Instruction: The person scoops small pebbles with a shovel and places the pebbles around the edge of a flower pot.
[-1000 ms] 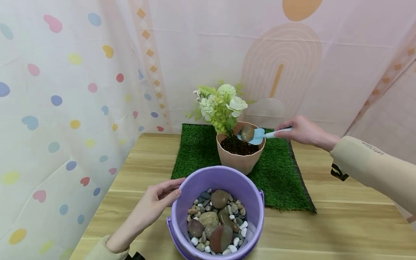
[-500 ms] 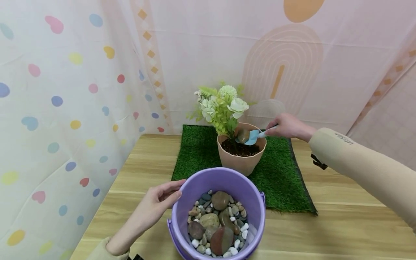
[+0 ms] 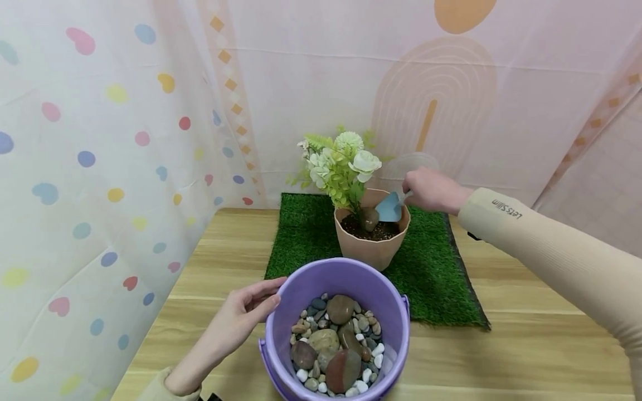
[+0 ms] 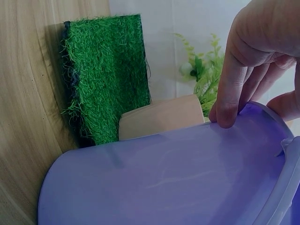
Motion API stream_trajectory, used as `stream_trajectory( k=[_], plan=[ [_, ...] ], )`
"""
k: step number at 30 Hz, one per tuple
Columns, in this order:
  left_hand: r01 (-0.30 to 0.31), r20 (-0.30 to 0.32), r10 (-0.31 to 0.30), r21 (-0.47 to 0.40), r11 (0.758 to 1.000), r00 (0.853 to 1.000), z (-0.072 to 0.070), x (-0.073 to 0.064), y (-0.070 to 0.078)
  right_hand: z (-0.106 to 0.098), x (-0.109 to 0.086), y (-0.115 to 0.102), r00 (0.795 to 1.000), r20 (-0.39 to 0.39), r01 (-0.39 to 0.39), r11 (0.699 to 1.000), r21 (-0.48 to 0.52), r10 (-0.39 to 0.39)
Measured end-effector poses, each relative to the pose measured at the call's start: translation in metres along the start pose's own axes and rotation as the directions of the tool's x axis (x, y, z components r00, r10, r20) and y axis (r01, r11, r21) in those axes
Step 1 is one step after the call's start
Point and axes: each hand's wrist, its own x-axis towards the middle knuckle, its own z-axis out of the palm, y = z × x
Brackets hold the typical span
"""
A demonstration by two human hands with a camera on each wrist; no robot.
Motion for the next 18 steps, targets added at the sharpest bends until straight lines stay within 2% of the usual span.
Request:
stream_trajectory(
  k=[4,8,11,18],
  plan=[
    [0.003,0.0,-0.003,0.006,1.0,1.0,0.0,0.001,0.0,-0.005,-0.006,-0.005,0.997,-0.057,0.043,0.991,-0.127,-0.051],
    [0.001,-0.001,-0.001,0.013,1.0,1.0,0.0,0.001,-0.001,-0.009,-0.016,-0.007,0.994,-0.096,0.043,0.986,-0.163,-0.059],
    [0.009,-0.005,-0.008,0.013,1.0,1.0,0.001,0.001,-0.001,-0.013,-0.026,-0.008,0.992,-0.122,0.03,0.992,-0.126,-0.045],
    [0.003,-0.01,-0.002,0.019,1.0,1.0,0.0,0.0,-0.002,-0.022,-0.06,-0.012,0.99,-0.141,-0.009,0.999,0.05,0.016]
  ],
)
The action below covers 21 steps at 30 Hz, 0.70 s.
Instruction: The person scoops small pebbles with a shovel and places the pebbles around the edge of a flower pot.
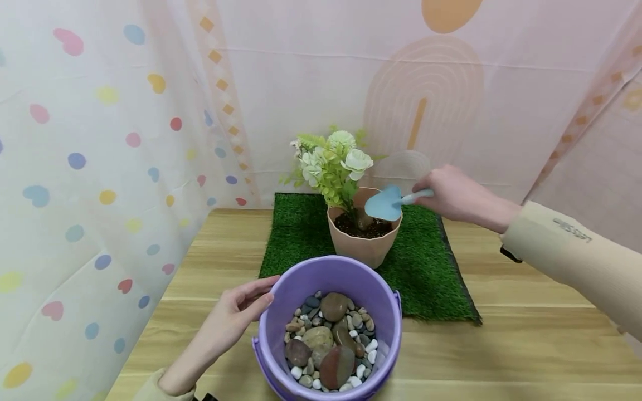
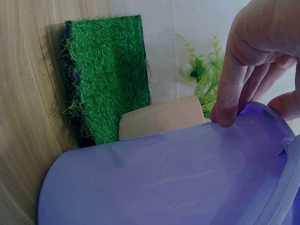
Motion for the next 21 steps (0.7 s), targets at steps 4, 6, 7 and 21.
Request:
stream_trajectory(
  k=[4,6,7,21],
  plan=[
    [-0.005,-0.003,0.005,0.001,1.0,1.0,-0.001,0.0,-0.001,-0.007,-0.017,-0.005,1.0,-0.017,0.01,0.999,0.035,-0.009],
    [-0.004,-0.01,0.004,0.002,1.0,1.0,-0.001,0.0,-0.002,-0.01,-0.023,-0.009,0.999,-0.028,0.017,0.999,0.038,-0.016],
    [-0.012,-0.012,0.012,0.005,1.0,1.0,-0.001,0.0,-0.002,-0.012,-0.027,-0.011,0.999,-0.034,0.017,0.999,0.038,-0.016],
    [0.008,-0.019,-0.008,0.0,1.0,1.0,0.001,0.002,-0.002,-0.015,-0.063,-0.054,0.984,-0.058,0.171,0.984,0.04,-0.169]
  ],
)
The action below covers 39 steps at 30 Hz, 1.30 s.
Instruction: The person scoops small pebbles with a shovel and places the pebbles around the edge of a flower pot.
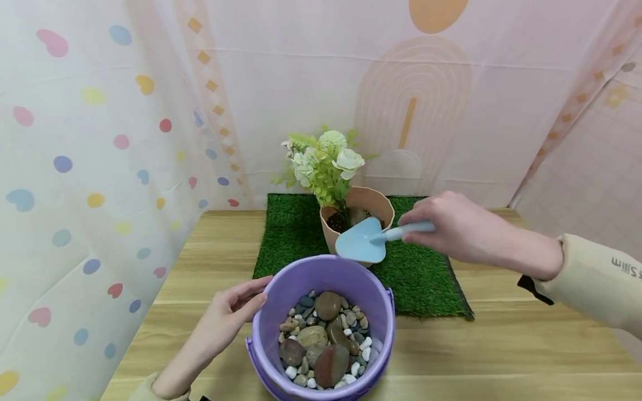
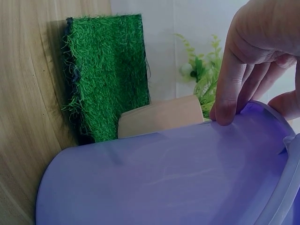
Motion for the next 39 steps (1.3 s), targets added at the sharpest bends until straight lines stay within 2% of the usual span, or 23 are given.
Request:
stream_trajectory(
  k=[6,10,16,21,27,34,39],
  plan=[
    [-0.007,-0.012,0.007,-0.001,1.0,1.0,0.001,-0.001,0.0,0.015,-0.009,-0.025,0.991,0.049,0.122,0.992,0.024,-0.123],
    [-0.002,-0.018,0.002,0.0,1.0,1.0,0.001,-0.001,0.0,0.027,-0.011,-0.038,0.973,0.104,0.205,0.979,0.013,-0.205],
    [0.004,-0.028,-0.004,-0.005,1.0,1.0,0.001,-0.002,0.0,0.043,-0.01,-0.047,0.932,0.183,0.336,0.934,-0.123,-0.312],
    [0.006,-0.026,-0.006,-0.003,1.0,1.0,0.002,-0.002,0.0,0.052,-0.007,-0.049,0.9,0.253,0.401,0.902,-0.158,-0.356],
    [0.002,-0.02,-0.003,-0.002,1.0,1.0,0.002,0.0,0.0,0.057,-0.004,-0.052,0.868,0.269,0.478,0.846,-0.235,-0.416],
    [0.0,-0.024,0.0,-0.001,1.0,1.0,0.002,-0.001,0.0,0.057,0.003,-0.051,0.827,0.33,0.528,0.831,-0.175,-0.456],
    [-0.011,-0.025,0.01,-0.002,1.0,1.0,0.003,-0.001,-0.001,0.062,0.008,-0.047,0.773,0.389,0.556,0.831,-0.035,-0.501]
  ],
)
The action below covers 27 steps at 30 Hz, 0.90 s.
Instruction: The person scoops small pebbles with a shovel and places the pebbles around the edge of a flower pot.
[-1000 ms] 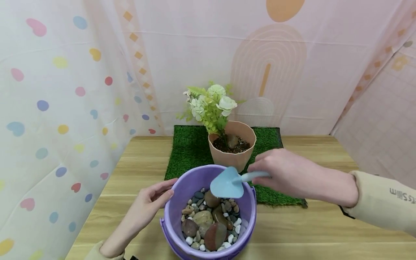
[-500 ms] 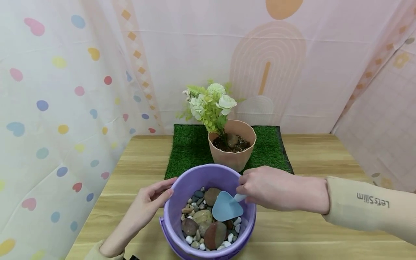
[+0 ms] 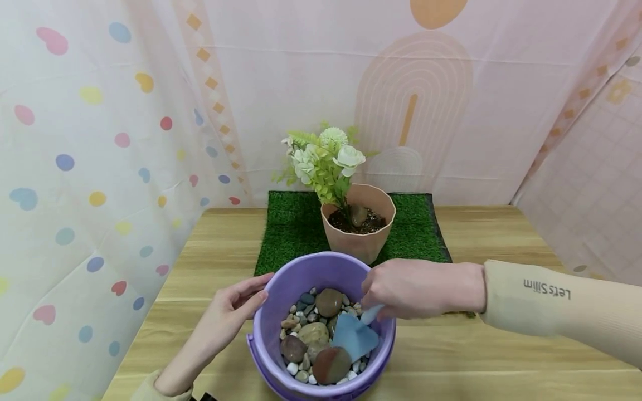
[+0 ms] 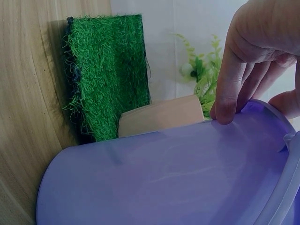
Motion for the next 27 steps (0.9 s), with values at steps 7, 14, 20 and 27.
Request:
stream_trajectory(
  k=[7,14,20,27],
  plan=[
    [0.004,0.001,-0.004,0.0,1.0,1.0,0.0,0.0,0.0,0.01,0.008,0.001,0.999,0.025,0.028,0.995,0.096,-0.03],
    [0.002,-0.005,-0.002,0.004,1.0,1.0,0.0,0.0,0.0,0.017,0.003,0.002,0.996,-0.043,0.078,0.993,0.089,-0.075],
    [0.007,-0.001,-0.007,0.001,1.0,1.0,0.0,-0.001,0.002,0.022,0.002,-0.004,0.991,-0.111,0.091,0.99,0.108,-0.079],
    [0.015,-0.006,-0.015,0.006,1.0,1.0,0.0,0.0,0.001,0.028,0.021,-0.006,0.997,-0.068,0.051,0.981,0.19,-0.039]
  ],
)
